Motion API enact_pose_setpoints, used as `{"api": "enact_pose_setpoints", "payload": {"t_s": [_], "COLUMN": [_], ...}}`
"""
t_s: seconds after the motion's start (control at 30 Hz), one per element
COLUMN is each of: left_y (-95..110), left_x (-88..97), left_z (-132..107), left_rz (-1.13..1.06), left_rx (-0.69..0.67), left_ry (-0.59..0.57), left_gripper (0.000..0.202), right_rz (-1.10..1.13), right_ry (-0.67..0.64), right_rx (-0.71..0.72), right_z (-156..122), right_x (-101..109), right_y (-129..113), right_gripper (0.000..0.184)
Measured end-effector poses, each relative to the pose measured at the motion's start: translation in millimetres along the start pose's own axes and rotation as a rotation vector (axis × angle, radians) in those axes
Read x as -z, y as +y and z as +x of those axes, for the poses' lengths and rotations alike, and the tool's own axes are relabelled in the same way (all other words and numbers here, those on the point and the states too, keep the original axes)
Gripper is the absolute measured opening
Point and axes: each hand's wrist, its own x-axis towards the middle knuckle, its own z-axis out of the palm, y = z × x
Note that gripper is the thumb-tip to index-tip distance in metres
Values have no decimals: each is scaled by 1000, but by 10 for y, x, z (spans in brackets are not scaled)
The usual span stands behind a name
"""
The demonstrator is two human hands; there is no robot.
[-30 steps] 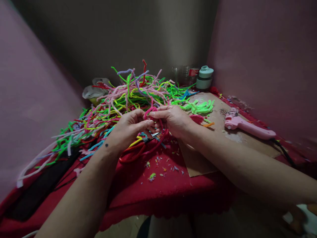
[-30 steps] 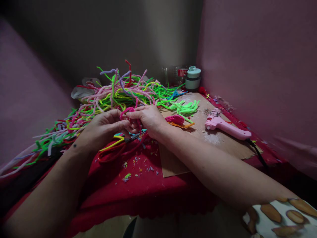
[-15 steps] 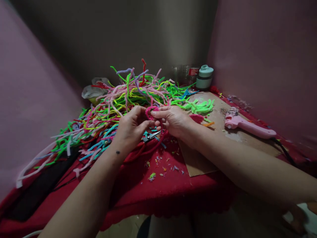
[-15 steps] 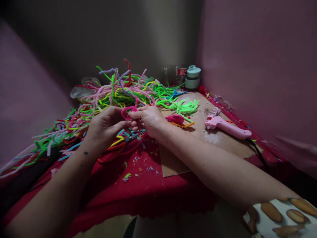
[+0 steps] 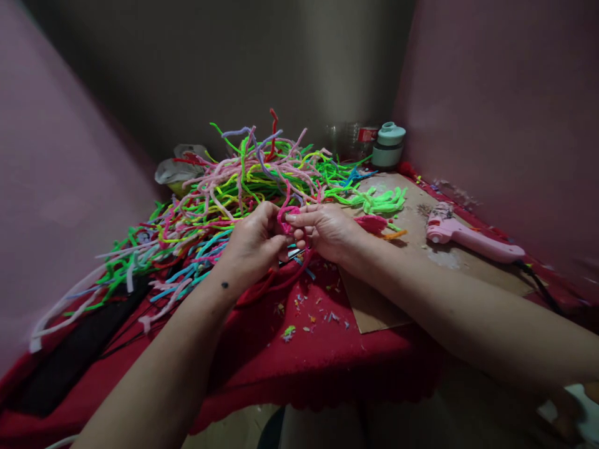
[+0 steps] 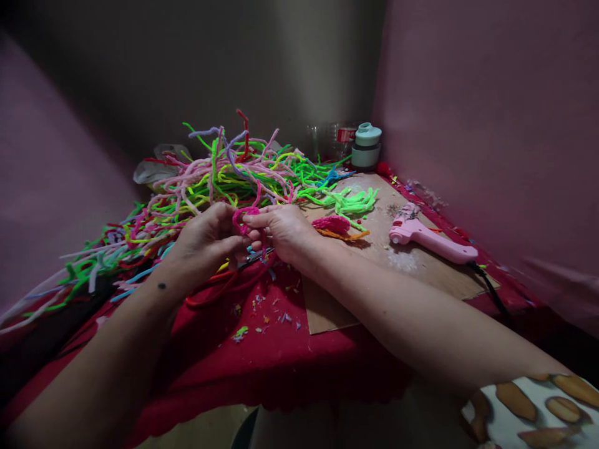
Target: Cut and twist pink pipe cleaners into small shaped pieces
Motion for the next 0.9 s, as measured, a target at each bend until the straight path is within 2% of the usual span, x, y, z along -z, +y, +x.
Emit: {"api": "enact_pose_setpoints", "payload": {"t_s": [0.07,0.13,0.2,0.4,0.47,0.57,0.67,0.77,0.83,0.9], "left_y": [12,22,19,-52,-57,-33,4,33,46,60], "left_x": [-9,-17,-19,0,13,54,96,115,117,112], "left_z": [-12,-25,-33,-20,-11,0,7,10,12,11], "left_rz": [140,399,611,768,677,409,148,-94,-195,-195], "left_rx": [-43,-117,-168,-184,-192,-153,24,195,192,138], "left_ry": [62,158,194,182,165,128,-12,-153,-193,-179], "left_gripper": [17,14,13,26,25,15,6,9,13,15], "right_rz": [-44,-61,-39,17,-2,-8,-40,-88,-78,-49], "right_ry": [21,46,40,-34,-50,-52,-31,-52,-41,-3], "right_rx": [10,17,10,-69,-13,50,58,97,123,121], "right_z": [-7,-8,-7,-44,-47,-26,-4,3,5,6], "right_x": [-1,1,-2,-46,-41,-6,27,30,23,18], "right_y": [6,17,29,28,17,1,-8,-12,-19,-32], "right_gripper": [13,15,16,16,13,10,11,15,17,16]}}
